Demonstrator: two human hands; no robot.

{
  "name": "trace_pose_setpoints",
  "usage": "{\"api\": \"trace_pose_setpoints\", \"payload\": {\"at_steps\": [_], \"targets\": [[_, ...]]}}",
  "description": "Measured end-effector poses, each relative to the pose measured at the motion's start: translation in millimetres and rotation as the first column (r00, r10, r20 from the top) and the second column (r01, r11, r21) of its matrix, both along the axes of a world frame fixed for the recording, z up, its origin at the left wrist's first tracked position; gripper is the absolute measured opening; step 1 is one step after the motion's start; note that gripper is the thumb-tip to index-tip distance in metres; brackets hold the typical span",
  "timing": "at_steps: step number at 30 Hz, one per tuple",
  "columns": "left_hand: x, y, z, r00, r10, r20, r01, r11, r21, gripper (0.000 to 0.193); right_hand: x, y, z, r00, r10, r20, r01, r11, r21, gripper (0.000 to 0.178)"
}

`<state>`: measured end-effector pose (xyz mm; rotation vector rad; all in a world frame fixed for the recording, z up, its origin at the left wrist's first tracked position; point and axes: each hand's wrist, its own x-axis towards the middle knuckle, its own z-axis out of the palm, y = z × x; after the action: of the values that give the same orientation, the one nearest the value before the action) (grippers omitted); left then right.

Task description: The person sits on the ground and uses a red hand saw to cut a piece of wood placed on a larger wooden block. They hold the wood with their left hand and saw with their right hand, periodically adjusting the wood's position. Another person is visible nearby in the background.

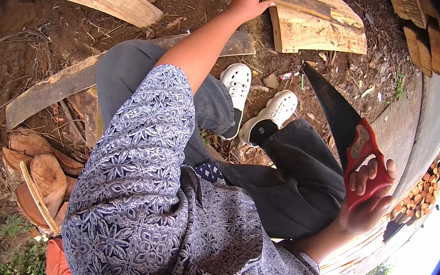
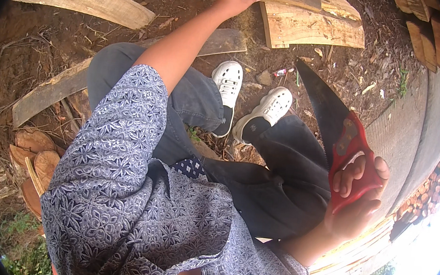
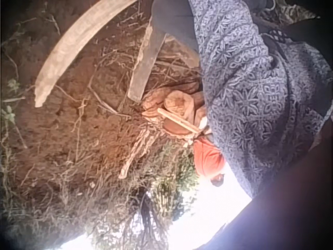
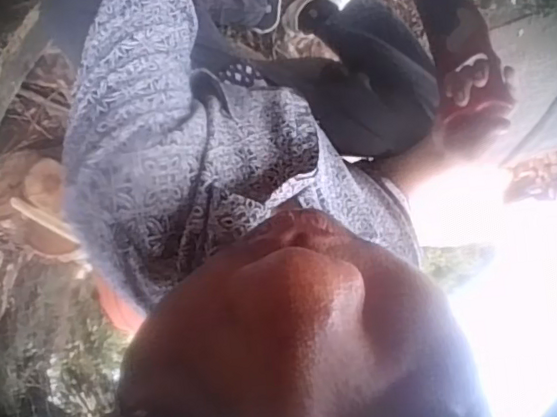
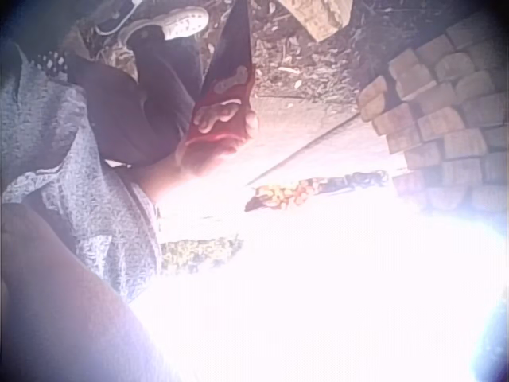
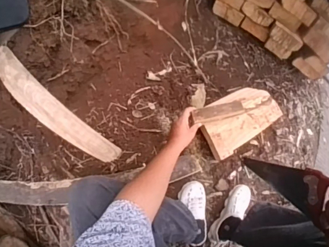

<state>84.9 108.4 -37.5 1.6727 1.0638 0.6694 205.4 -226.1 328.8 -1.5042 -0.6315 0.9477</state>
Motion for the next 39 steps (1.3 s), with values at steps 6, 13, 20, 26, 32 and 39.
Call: {"api": "trace_pose_setpoints", "payload": {"at_steps": [6, 13, 20, 26, 32, 39], "targets": [[-1.9, 0.9, -2.1, 1.000, 0.001, -0.017, -0.001, 1.000, 0.000, 0.054, -1.9, 0.9, -1.2, 1.000, -0.006, 0.004, 0.006, 1.000, -0.001, 0.076], [-0.7, 0.1, -3.1, 1.000, 0.010, -0.017, -0.010, 1.000, -0.001, 0.054, -3.1, 1.3, -1.5, 1.000, -0.019, 0.010, 0.019, 1.000, -0.018, 0.078], [0.3, -0.2, -7.5, 1.000, 0.022, -0.016, -0.022, 0.999, 0.027, 0.054, -5.3, 2.3, -0.3, 0.999, -0.029, 0.024, 0.030, 0.999, -0.031, 0.076], [-6.9, -3.0, -15.1, 0.999, 0.021, 0.043, -0.024, 0.998, 0.066, 0.086, -5.1, 3.9, -1.4, 1.000, -0.013, 0.012, 0.014, 0.999, -0.029, 0.075], [-3.9, -17.1, 11.7, 0.999, 0.019, -0.049, -0.010, 0.983, 0.186, 0.116, -8.3, 3.3, -0.8, 0.998, -0.045, 0.033, 0.046, 0.998, -0.036, 0.073], [34.7, 8.4, 69.0, 0.872, -0.088, -0.482, 0.366, 0.771, 0.521, 0.097, 0.9, -0.8, 0.0, 0.998, 0.056, -0.034, -0.056, 0.998, 0.001, 0.077]]}}
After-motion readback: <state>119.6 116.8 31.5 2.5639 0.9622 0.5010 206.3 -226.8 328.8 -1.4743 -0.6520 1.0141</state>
